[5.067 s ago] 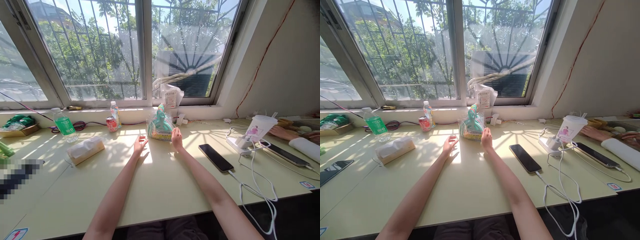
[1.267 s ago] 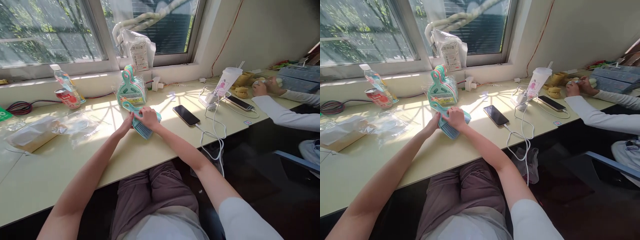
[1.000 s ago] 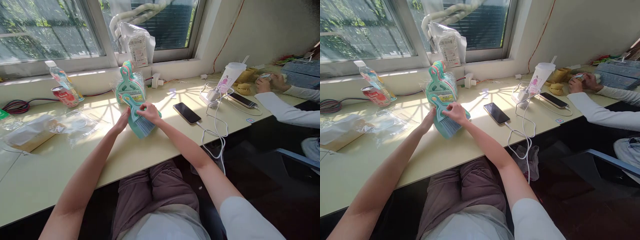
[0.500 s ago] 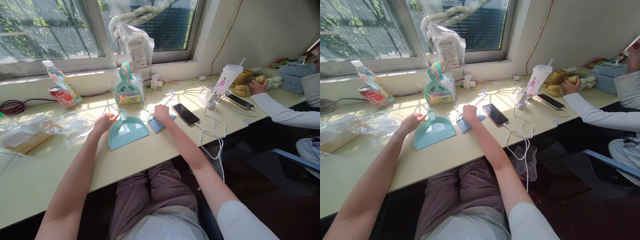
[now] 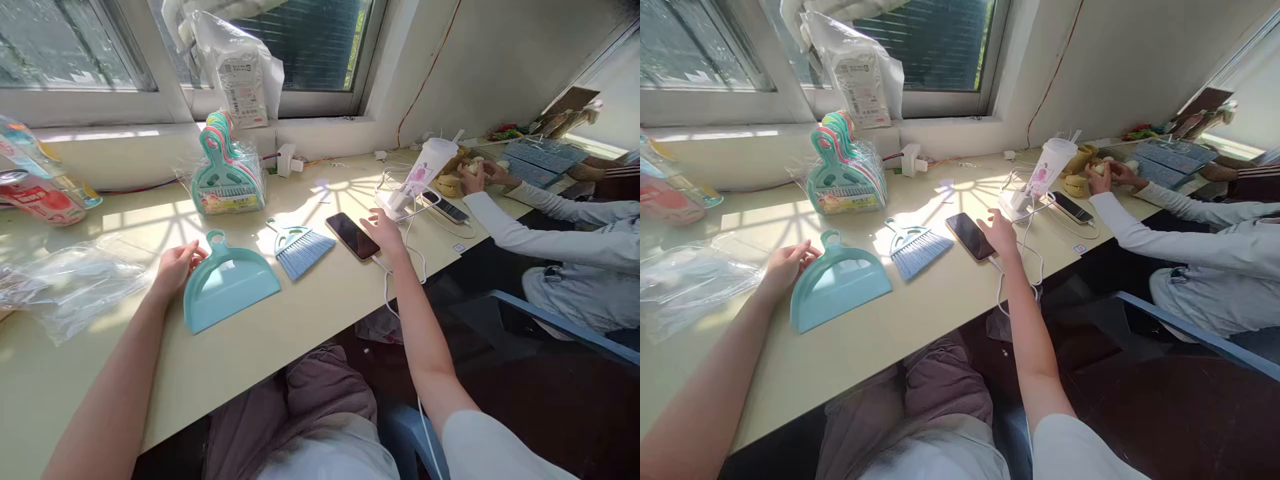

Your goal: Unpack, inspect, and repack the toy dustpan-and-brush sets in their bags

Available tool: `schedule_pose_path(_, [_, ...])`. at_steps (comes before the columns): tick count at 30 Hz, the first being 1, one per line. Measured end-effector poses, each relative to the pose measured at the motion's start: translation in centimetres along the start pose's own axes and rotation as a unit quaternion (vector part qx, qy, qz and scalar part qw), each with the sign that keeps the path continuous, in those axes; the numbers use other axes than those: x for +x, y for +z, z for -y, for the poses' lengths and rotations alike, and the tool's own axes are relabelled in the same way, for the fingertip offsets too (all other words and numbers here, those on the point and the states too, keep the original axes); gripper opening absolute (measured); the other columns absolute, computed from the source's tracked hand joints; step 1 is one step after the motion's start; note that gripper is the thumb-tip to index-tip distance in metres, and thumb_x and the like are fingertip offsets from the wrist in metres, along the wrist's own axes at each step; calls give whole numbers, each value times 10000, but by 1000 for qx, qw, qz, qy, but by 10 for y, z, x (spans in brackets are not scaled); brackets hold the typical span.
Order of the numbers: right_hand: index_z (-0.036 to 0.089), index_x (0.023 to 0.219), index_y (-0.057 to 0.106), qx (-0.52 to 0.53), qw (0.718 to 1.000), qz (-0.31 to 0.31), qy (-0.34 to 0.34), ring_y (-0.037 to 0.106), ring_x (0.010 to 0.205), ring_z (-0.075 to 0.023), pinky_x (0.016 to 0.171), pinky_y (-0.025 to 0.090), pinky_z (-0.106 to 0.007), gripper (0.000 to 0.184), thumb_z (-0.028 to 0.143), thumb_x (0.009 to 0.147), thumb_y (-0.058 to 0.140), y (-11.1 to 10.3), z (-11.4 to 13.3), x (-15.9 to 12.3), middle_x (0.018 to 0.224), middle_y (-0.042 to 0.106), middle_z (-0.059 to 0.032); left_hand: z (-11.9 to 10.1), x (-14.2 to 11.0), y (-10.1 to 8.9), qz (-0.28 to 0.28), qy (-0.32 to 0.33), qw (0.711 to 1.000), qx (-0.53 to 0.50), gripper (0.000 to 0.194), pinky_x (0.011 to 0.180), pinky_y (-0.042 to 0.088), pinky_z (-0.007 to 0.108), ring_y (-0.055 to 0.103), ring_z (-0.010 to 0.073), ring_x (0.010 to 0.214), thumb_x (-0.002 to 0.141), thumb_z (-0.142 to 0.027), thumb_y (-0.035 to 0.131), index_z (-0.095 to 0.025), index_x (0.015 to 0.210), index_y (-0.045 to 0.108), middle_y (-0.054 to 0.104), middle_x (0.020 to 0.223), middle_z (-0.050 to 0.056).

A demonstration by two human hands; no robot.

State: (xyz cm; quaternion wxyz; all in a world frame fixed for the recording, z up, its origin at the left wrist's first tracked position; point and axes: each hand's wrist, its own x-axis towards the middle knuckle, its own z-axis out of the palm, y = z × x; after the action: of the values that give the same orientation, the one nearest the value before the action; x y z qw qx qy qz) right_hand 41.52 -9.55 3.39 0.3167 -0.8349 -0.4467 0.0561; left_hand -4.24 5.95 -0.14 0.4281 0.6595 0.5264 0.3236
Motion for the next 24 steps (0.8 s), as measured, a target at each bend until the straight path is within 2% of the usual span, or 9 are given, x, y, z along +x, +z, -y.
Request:
schedule_pose_path(2, [215, 1291, 524, 64, 997, 33, 25, 635, 1074, -260, 963, 472, -431, 492, 498, 889, 558, -2, -24, 0, 1171, 688, -115, -3, -1, -1, 2, -39, 999, -15, 497, 460, 315, 239, 427, 110, 482, 788, -643, 559, -154, 756, 640, 514, 557, -5])
schedule_pose_path(5, [242, 1295, 513, 145, 986, 78, 25, 651, 1041, -226, 949, 487, -402, 524, 501, 848, 605, 8, -40, 6, 1155, 689, -87, -4, -1, -3, -5, -43, 999, -7, 487, 476, 329, 230, 436, 109, 502, 752, -633, 586, -152, 756, 661, 523, 549, -13])
schedule_pose_path(11, [244, 1161, 609, 157, 981, 103, 37, 649, 893, -204, 827, 521, -373, 539, 388, 675, 791, 32, -42, 38, 938, 667, -20, -6, 1, -6, -6, -43, 999, 19, 465, 529, 386, 239, 462, 115, 531, 723, -617, 591, -161, 765, 672, 590, 593, -4])
schedule_pose_path(20, [242, 1164, 606, 205, 971, 107, 54, 628, 841, -192, 789, 517, -360, 593, 385, 627, 816, 35, -45, 41, 870, 628, 0, -1, 6, -7, -1, -37, 999, -6, 425, 559, 402, 244, 488, 116, 544, 758, -575, 583, -159, 770, 663, 605, 634, 8])
schedule_pose_path(24, [239, 1155, 622, 191, 973, 115, 54, 626, 842, -187, 803, 510, -355, 509, 414, 696, 758, 31, -38, 40, 883, 626, -6, 0, 5, -8, -1, -36, 999, -3, 417, 558, 401, 240, 493, 115, 555, 779, -566, 578, -157, 781, 662, 615, 662, 12])
